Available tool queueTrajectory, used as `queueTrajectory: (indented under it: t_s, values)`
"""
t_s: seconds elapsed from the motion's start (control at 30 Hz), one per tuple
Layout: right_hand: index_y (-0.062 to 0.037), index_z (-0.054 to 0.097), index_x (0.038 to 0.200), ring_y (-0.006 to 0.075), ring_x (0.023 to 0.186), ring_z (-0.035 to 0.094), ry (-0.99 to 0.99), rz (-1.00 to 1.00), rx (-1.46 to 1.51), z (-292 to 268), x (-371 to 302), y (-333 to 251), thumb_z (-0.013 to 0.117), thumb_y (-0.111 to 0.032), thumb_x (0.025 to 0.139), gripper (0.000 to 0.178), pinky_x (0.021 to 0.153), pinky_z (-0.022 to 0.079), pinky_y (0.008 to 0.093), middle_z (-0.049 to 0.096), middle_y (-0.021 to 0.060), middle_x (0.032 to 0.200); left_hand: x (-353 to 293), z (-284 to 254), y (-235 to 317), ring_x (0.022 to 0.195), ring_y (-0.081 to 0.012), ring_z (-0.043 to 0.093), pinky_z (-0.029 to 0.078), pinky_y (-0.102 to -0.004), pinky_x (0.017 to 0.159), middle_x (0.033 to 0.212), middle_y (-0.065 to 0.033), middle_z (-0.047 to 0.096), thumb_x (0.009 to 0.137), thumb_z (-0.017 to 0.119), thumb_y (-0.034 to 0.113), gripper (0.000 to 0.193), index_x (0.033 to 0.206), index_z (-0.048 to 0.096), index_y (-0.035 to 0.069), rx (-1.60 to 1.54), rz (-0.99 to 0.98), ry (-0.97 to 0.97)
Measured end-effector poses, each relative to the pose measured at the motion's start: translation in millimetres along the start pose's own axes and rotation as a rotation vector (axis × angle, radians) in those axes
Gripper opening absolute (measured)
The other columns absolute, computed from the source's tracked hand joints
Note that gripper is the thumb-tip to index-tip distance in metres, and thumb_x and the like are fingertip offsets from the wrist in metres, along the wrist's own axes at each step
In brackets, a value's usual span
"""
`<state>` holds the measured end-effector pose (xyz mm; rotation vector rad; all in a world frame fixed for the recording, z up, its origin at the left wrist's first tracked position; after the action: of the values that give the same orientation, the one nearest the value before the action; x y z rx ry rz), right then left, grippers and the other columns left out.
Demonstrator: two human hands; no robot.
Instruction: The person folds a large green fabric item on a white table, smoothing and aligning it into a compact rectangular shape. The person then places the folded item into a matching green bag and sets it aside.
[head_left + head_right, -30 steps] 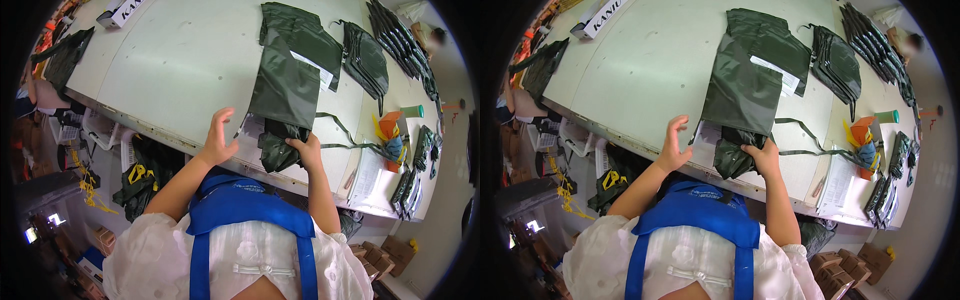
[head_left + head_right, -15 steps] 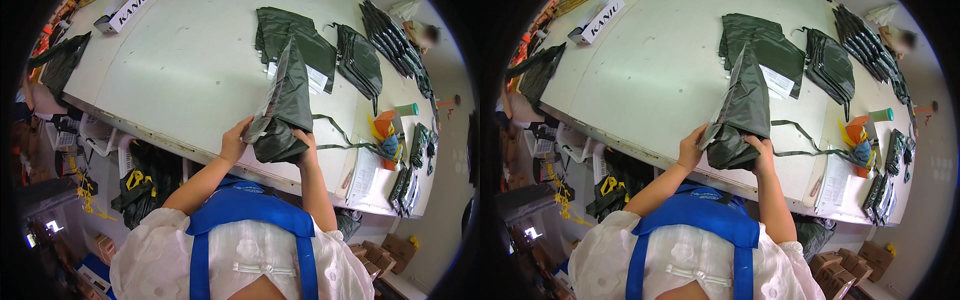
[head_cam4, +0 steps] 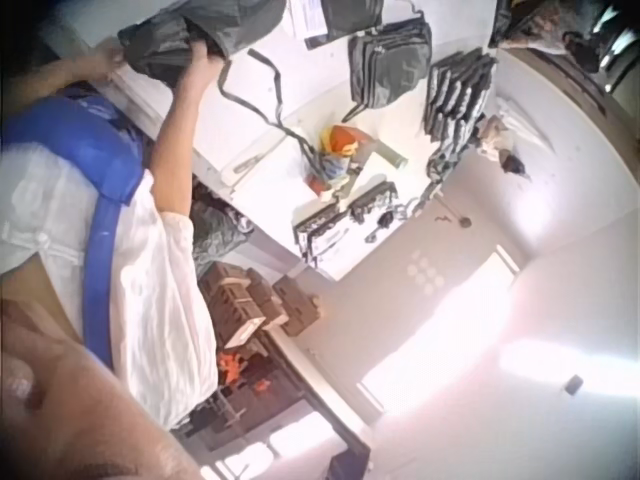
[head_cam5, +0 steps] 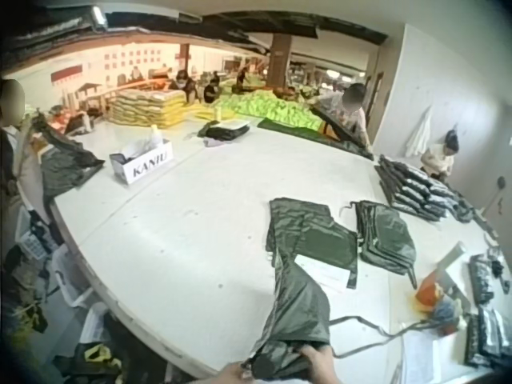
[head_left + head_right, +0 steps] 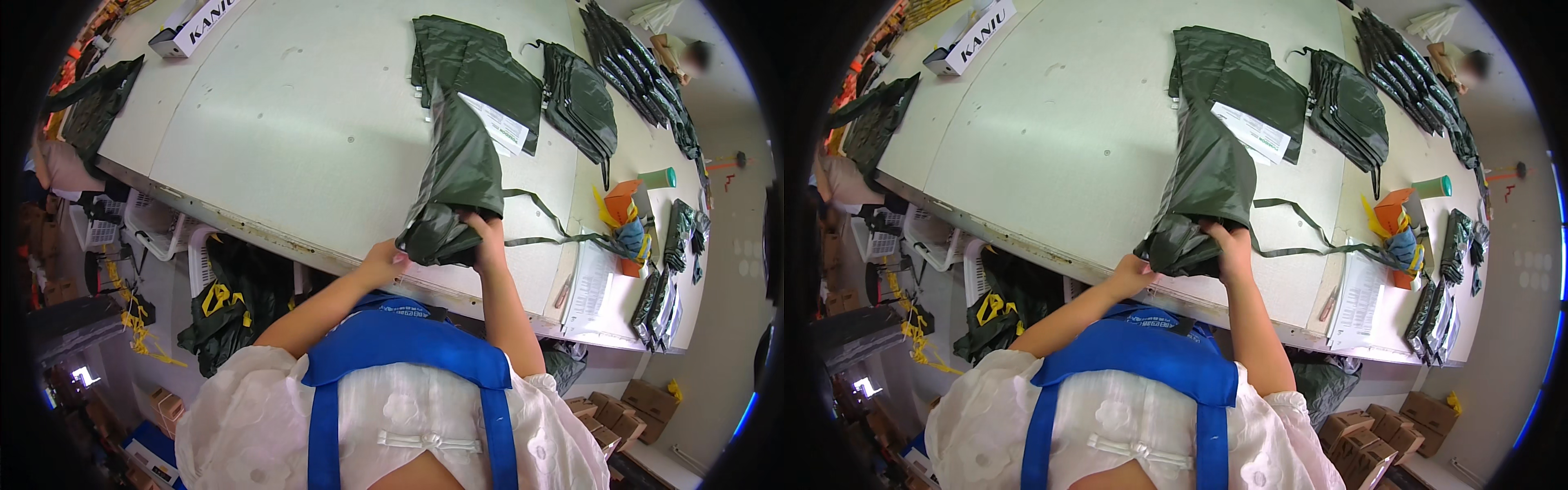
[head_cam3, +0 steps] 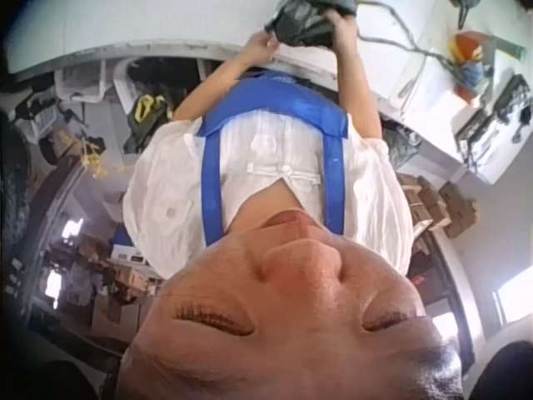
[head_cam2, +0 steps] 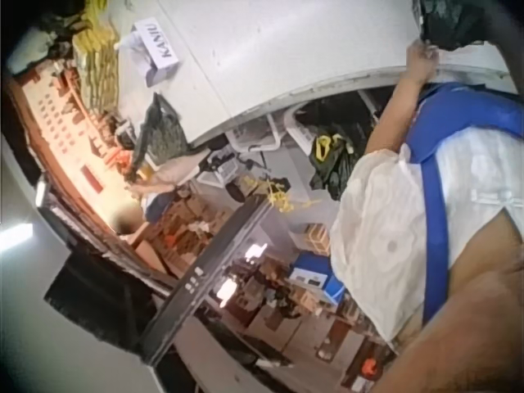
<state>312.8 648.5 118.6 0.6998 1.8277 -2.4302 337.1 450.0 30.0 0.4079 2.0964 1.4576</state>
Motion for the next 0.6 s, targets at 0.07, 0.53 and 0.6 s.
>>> queueTrajectory:
  t_s: [0.07, 0.53, 0.6]
  values:
    - [0.0088, 0.062, 0.105, 0.0217, 0.084, 0.062, -0.010, 0.032, -0.195, -6.8, 7.2, 16.6, 0.070, -0.016, 0.074, 0.040, 0.079, 0.048, 0.0324, 0.067, 0.0135, 0.096, 8.3, -15.6, -57.8, 0.102, -0.0278, 0.063, 0.048, -0.0383, 0.090, 0.104, -0.0151, 0.066, 0.085, 0.058, 0.014, 0.034, 0.116, 0.061, 0.003, -0.600, -0.083, 0.004]
    - [-0.0045, 0.066, 0.079, 0.0316, 0.081, 0.061, -0.035, -0.827, -1.945, 13.9, 10.5, 10.3, 0.058, -0.011, 0.077, 0.011, 0.081, 0.047, 0.0384, 0.063, 0.0160, 0.080, 28.1, -21.4, 39.3, 0.129, -0.0221, 0.040, 0.035, -0.0360, 0.105, 0.140, -0.0119, 0.041, 0.078, 0.073, 0.035, 0.089, 0.146, 0.025, 0.005, -0.875, -0.179, -0.115]
    - [-0.0039, 0.066, 0.080, 0.0308, 0.085, 0.062, -0.270, -0.705, -1.913, 20.6, 9.7, 16.9, 0.058, -0.010, 0.076, 0.010, 0.080, 0.047, 0.0379, 0.063, 0.0192, 0.084, 32.6, -19.9, 43.6, 0.134, -0.0213, 0.032, 0.027, -0.0348, 0.109, 0.144, -0.0126, 0.036, 0.070, 0.079, 0.033, 0.103, 0.148, 0.018, 0.005, -0.770, -0.144, -0.093]
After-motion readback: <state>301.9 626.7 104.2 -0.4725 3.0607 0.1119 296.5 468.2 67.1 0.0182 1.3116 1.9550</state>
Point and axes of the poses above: each hand's wrist, its own x-axis towards the middle knuckle, its own z-axis out of the palm, y = z × x, the point moved 4 cm from there along x, towards the middle knuckle
